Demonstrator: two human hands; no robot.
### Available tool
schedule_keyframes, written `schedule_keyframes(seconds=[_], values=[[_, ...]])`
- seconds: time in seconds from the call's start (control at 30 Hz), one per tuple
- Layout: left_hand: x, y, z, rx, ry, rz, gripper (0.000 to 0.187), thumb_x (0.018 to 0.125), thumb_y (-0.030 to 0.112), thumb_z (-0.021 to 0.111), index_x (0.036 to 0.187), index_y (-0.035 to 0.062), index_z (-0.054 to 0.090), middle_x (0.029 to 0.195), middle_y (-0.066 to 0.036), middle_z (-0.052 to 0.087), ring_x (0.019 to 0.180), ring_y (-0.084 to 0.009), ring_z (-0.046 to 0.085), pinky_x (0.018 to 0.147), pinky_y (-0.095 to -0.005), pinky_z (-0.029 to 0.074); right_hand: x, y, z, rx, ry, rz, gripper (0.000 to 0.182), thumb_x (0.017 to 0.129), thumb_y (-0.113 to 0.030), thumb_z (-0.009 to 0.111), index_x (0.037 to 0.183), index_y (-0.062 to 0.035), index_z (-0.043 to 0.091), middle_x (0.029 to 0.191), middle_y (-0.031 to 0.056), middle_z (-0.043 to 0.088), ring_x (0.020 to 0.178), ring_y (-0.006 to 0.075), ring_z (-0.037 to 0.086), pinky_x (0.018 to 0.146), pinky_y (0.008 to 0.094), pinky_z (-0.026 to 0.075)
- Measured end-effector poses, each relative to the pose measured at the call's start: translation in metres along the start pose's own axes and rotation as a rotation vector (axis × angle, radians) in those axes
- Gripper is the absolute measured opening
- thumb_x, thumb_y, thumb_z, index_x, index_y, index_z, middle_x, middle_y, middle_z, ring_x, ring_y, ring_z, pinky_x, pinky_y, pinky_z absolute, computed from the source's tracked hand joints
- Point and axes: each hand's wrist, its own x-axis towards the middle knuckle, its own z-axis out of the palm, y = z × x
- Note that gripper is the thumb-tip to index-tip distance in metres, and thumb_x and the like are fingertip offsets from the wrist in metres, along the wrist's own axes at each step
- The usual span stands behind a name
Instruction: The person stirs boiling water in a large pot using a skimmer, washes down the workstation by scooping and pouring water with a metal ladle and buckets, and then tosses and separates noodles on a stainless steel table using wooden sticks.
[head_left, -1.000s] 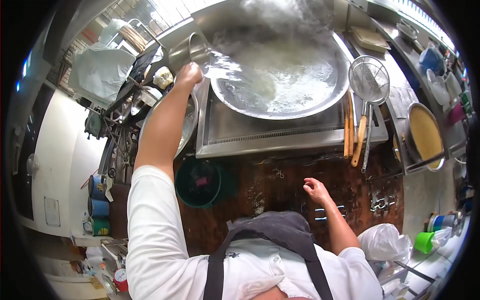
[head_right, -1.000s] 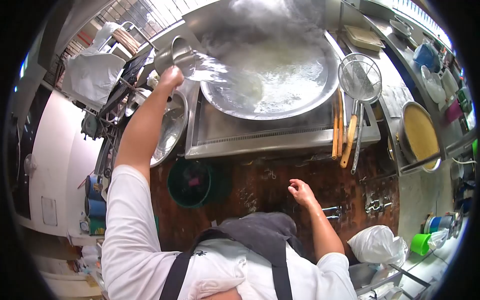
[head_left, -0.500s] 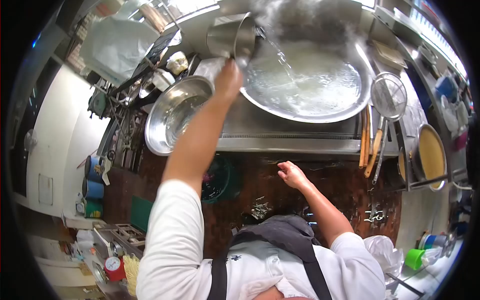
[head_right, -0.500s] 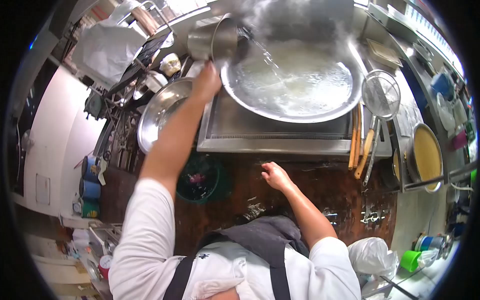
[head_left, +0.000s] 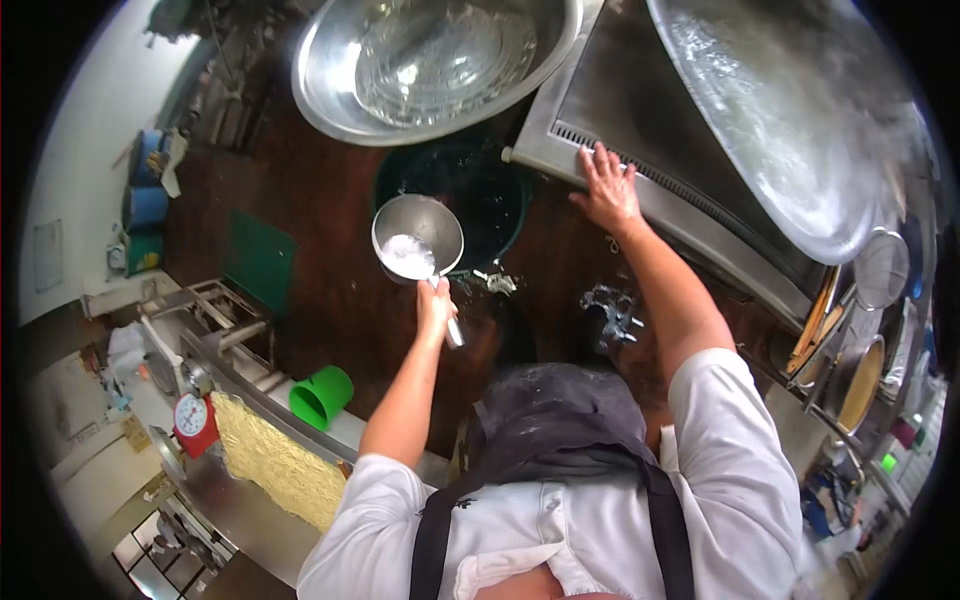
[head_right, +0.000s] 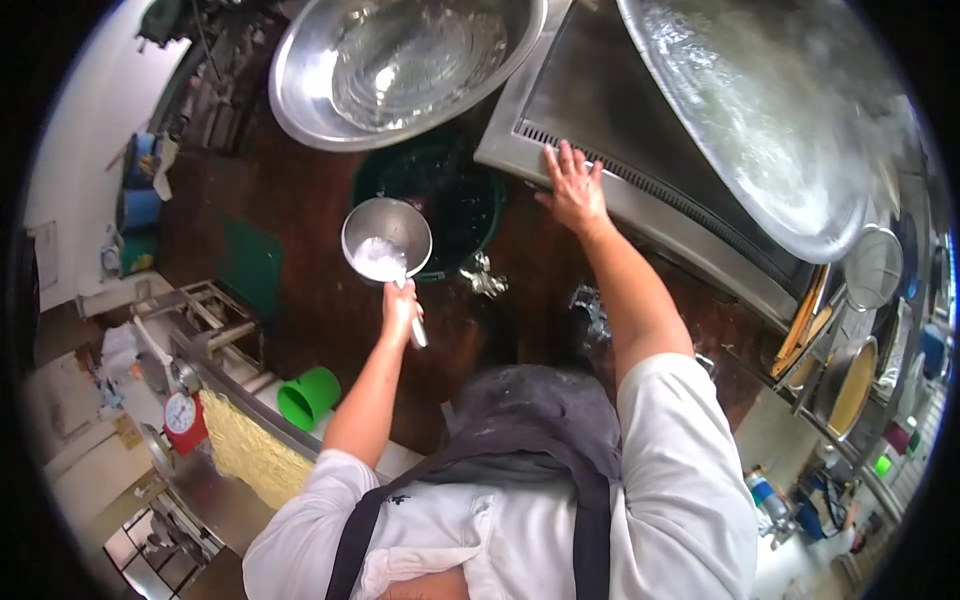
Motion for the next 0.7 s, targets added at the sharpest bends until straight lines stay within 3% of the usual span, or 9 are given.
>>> schedule_keyframes(seconds=[0.07,0.13,0.27,0.4,0.43,0.63,0.7], values=[[0.083,-0.055,-0.002,0.688,0.126,0.424,0.028,0.096,0.017,0.053,0.115,-0.0035,0.051,0.095,-0.026,0.068,0.081,-0.0396,0.070,0.072,-0.0479,0.057,0.018,-0.001,-0.005,0.050,-0.029,0.004,0.093,0.080,-0.051,0.073,0.153,-0.0104,0.032,0.144,0.0181,0.045,0.127,0.0349,0.047,0.101,0.0555,0.039],[0.134,-0.029,0.009,0.849,-0.087,0.052,0.030,0.093,0.012,0.052,0.119,-0.0038,0.054,0.114,-0.031,0.065,0.108,-0.0466,0.063,0.092,-0.0508,0.052,0.024,0.000,0.006,0.011,0.058,-0.032,0.091,0.079,-0.051,0.074,0.151,-0.0100,0.036,0.136,0.0176,0.051,0.121,0.0344,0.052,0.098,0.0503,0.042],[0.221,-0.038,0.055,0.988,-0.118,-0.234,0.037,0.099,0.020,0.043,0.130,0.0023,0.052,0.133,-0.024,0.058,0.119,-0.0399,0.061,0.095,-0.0485,0.053,0.032,-0.002,0.008,0.010,0.029,-0.015,0.091,0.076,-0.049,0.076,0.149,-0.0088,0.039,0.130,0.0171,0.053,0.118,0.0345,0.052,0.098,0.0491,0.042],[0.266,-0.074,0.096,1.043,-0.156,-0.211,0.038,0.101,0.028,0.041,0.131,0.0059,0.051,0.138,-0.021,0.055,0.121,-0.0396,0.060,0.092,-0.0542,0.054,0.038,-0.002,0.014,0.000,0.029,-0.004,0.093,0.072,-0.048,0.079,0.146,-0.0085,0.042,0.129,0.0155,0.053,0.113,0.0334,0.054,0.097,0.0483,0.043],[0.272,-0.084,0.107,1.023,-0.134,-0.171,0.038,0.100,0.028,0.043,0.131,0.0071,0.051,0.134,-0.021,0.058,0.118,-0.0408,0.062,0.089,-0.0571,0.054,0.039,-0.001,0.016,0.004,0.036,-0.008,0.093,0.070,-0.048,0.081,0.146,-0.0089,0.043,0.129,0.0150,0.053,0.112,0.0330,0.055,0.097,0.0485,0.043],[0.318,-0.133,0.150,1.089,-0.303,0.012,0.032,0.095,0.027,0.054,0.119,0.0071,0.064,0.118,-0.022,0.067,0.109,-0.0370,0.067,0.090,-0.0533,0.055,0.042,0.004,0.023,0.039,0.039,-0.013,0.093,0.068,-0.046,0.082,0.144,-0.0091,0.045,0.129,0.0144,0.052,0.112,0.0331,0.055,0.098,0.0486,0.042],[0.355,-0.167,0.137,1.202,-0.563,0.305,0.032,0.093,0.027,0.057,0.116,0.0059,0.066,0.114,-0.024,0.068,0.106,-0.0350,0.068,0.086,-0.0512,0.056,0.040,0.005,0.024,0.045,0.034,-0.017,0.094,0.067,-0.045,0.083,0.145,-0.0095,0.044,0.129,0.0142,0.052,0.112,0.0330,0.055,0.098,0.0487,0.042]])
